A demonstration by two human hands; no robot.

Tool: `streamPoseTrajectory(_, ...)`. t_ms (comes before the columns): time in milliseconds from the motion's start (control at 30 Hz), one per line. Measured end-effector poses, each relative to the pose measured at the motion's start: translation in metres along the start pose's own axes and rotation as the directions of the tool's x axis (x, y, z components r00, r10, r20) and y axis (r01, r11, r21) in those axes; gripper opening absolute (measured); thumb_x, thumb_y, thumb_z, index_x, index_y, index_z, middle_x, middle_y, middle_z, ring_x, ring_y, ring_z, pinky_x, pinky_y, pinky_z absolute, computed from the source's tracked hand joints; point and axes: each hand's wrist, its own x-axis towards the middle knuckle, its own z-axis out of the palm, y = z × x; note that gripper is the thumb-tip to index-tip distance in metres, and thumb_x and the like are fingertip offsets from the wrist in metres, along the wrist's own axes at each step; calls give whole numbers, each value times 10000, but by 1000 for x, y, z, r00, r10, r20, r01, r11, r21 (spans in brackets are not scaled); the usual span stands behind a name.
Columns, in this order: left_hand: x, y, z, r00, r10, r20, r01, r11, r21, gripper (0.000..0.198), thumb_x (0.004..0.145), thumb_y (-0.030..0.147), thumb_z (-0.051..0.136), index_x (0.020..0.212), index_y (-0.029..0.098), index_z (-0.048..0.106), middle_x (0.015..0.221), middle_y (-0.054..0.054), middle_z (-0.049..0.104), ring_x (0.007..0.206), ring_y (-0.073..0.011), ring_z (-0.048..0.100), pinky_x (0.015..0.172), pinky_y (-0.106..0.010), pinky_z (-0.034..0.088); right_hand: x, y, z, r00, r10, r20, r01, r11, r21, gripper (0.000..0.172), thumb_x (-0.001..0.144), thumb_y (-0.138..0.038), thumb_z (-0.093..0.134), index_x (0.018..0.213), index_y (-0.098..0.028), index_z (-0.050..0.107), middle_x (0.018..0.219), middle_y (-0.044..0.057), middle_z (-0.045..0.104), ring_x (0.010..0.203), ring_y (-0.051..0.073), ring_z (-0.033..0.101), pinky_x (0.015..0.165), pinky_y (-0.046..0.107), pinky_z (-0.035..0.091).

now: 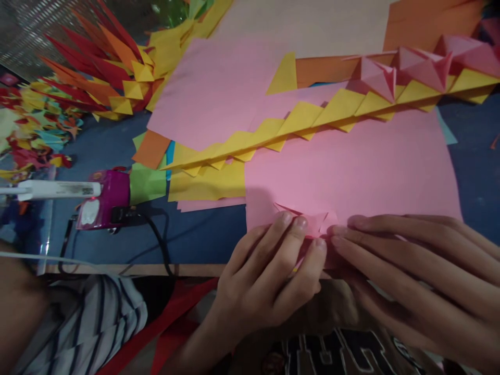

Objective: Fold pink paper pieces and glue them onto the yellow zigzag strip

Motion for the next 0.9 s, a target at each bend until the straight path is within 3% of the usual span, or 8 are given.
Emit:
streamPoseTrajectory(200, -1, -1, -2, 999, 9, 36, -8, 1000, -6, 388, 1158, 324, 519, 1413, 93, 698, 1477, -159, 706, 1515, -312, 575, 1232, -450, 464, -2, -2, 2, 1000, 12, -19, -12, 1000, -7, 401, 965, -150, 758, 1363, -109, 729, 1270, 68, 808, 1222, 315, 697, 1067, 490, 521)
streamPoseTrajectory(333, 2, 2, -6, 999, -14, 46, 17, 999, -49, 416, 1159, 309, 498, 1416, 41, 685, 1452, -187, 722, 1500, -315, 593, 1226, -458, 476, -4, -1, 1, 1000, 10, -9, -10, 1000, 24, 423, 971, -131, 743, 1393, -146, 729, 1360, 65, 775, 1279, 329, 686, 1094, 520, 527)
streamPoseTrajectory(633, 3, -1, -3, 999, -32, -12, 31, 997, -65, 399, 1141, 347, 545, 1355, 48, 702, 1369, -173, 777, 1463, -270, 635, 1217, -404, 494, 0, -4, 2, 998, 68, -12, -68, 997, 28, 383, 977, -136, 743, 1357, -181, 751, 1353, -5, 781, 1245, 286, 699, 1065, 491, 534)
streamPoseTrajectory(733, 1, 0, 0, 997, -56, -45, 52, 995, -82, 409, 1127, 363, 570, 1326, 29, 696, 1365, -198, 774, 1477, -260, 622, 1223, -394, 499, 2, -4, 1, 998, 63, -24, -62, 998, 17, 394, 959, -141, 770, 1351, -177, 751, 1280, 15, 806, 1199, 291, 708, 1028, 490, 541)
streamPoseTrajectory(900, 4, 2, -3, 995, -102, -7, 100, 989, -111, 446, 1076, 341, 633, 1386, 23, 677, 1405, -195, 753, 1463, -258, 629, 1235, -398, 495, 8, -7, 1, 994, 92, -59, -91, 995, 32, 406, 941, -154, 809, 1343, -145, 751, 1212, 67, 812, 1139, 292, 718, 964, 477, 553)
